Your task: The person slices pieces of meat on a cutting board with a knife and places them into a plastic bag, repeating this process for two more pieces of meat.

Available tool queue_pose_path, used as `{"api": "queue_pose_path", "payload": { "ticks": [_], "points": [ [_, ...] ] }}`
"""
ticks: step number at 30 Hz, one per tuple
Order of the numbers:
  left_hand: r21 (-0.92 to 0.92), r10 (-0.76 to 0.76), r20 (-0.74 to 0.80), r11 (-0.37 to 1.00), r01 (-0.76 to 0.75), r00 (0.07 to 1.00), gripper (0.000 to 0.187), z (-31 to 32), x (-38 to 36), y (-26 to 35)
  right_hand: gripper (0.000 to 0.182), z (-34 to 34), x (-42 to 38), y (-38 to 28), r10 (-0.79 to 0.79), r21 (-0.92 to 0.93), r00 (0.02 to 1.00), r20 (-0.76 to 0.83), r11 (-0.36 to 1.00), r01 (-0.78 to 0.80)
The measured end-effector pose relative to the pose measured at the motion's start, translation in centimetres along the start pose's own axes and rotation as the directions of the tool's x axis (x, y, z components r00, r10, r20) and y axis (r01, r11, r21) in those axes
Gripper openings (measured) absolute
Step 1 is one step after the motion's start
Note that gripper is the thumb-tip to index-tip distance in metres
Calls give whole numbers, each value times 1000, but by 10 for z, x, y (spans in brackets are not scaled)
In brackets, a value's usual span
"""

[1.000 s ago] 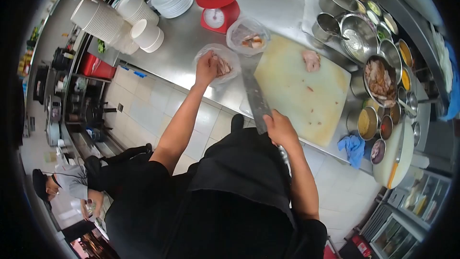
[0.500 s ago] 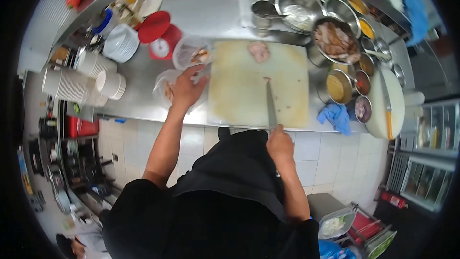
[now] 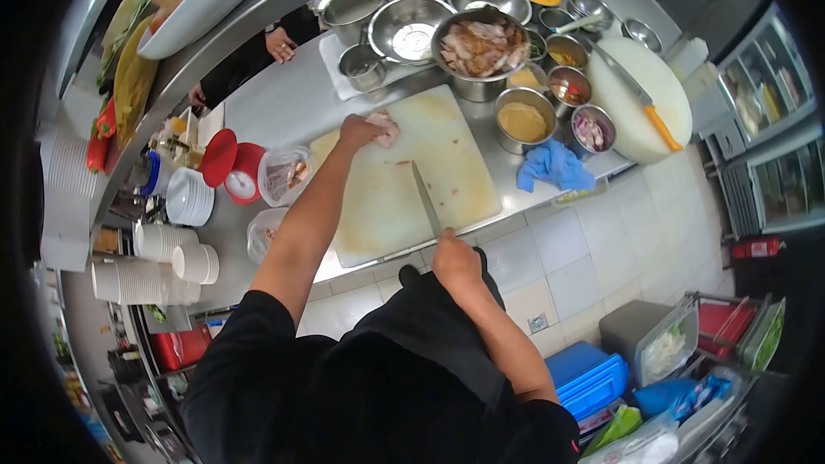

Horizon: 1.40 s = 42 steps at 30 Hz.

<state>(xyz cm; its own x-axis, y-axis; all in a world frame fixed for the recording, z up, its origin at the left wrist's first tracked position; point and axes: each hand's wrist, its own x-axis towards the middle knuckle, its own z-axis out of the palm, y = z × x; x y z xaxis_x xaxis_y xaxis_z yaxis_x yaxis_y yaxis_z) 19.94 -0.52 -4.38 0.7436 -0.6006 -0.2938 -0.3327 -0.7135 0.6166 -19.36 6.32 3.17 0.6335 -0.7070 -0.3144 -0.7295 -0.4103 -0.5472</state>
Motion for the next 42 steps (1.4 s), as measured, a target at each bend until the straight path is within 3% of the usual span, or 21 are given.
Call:
{"api": "queue_pose_path", "payload": {
  "ticks": [1, 2, 6, 8, 9, 11, 12, 15, 16, 20, 22, 26, 29, 31, 35, 37, 42],
  "points": [
    [-217, 3, 40, 976, 5, 999, 54, -7, -15, 12, 26, -2, -1, 0, -5, 7, 1000, -1, 1000, 5],
    [-310, -97, 103, 943, 124, 990, 67, -11, -31, 26, 26, -3, 0, 0, -15, 10, 1000, 0, 1000, 15],
    [-430, -15, 132, 900, 71, 991, 64, -27, -80, 19, 30, -6, 8, 9, 22, 16, 999, 34, 1000, -23],
    [-616, 55, 121, 787, 32, 991, 48, -41, -115, 10, 30, -10, 9, 10, 5, 19, 999, 48, 1000, -6],
    [-622, 26, 109, 782, 48, 994, 48, -47, -133, 1, 30, -12, 10, 10, -4, 29, 999, 47, 1000, 3],
    [-451, 298, -9, 851, -270, 955, 41, -53, -170, -16, 30, -13, 12, 10, -15, 21, 996, 91, 1000, 13],
    [-454, 321, -83, 830, -323, 943, 33, -51, -188, -22, 30, -14, 14, 10, -44, 13, 997, 70, 999, 43],
    [-574, 309, -84, 763, -299, 948, 33, -40, -212, -51, 29, -18, 10, 2, -107, 1, 992, 60, 994, 107],
    [-558, 211, 6, 812, -172, 977, 34, -41, -218, -57, 28, -20, 9, -2, -157, 38, 986, 53, 987, 155],
    [-517, 134, 114, 854, -57, 984, 34, -38, -231, -73, 24, -26, 5, -33, -324, 20, 946, 21, 946, 324],
    [-443, 189, -24, 878, -180, 982, 33, -24, -224, -88, 22, -20, 14, -47, -375, 1, 927, 22, 927, 375],
    [-511, 174, -61, 840, -181, 983, 36, -11, -217, -97, 18, -4, 43, -73, -507, -67, 860, -55, 861, 503],
    [-450, 154, -30, 880, -151, 988, 34, -11, -224, -89, 15, -9, 48, -97, -551, -69, 829, -98, 835, 547],
    [-356, 120, -50, 925, -130, 992, 32, -16, -232, -77, 14, -5, 52, -100, -554, -70, 827, -99, 833, 549],
    [-336, 119, -121, 929, -153, 986, 31, -14, -243, -65, 13, 7, 49, -92, -546, -113, 836, -57, 835, 538],
    [-372, 91, -235, 911, -177, 968, 30, -6, -244, -68, 13, 6, 42, -88, -536, -114, 843, -40, 841, 529],
    [-367, 74, -209, 918, -149, 975, 26, -2, -240, -68, 14, 6, 23, -65, -472, -168, 881, 11, 868, 467]
  ]
}}
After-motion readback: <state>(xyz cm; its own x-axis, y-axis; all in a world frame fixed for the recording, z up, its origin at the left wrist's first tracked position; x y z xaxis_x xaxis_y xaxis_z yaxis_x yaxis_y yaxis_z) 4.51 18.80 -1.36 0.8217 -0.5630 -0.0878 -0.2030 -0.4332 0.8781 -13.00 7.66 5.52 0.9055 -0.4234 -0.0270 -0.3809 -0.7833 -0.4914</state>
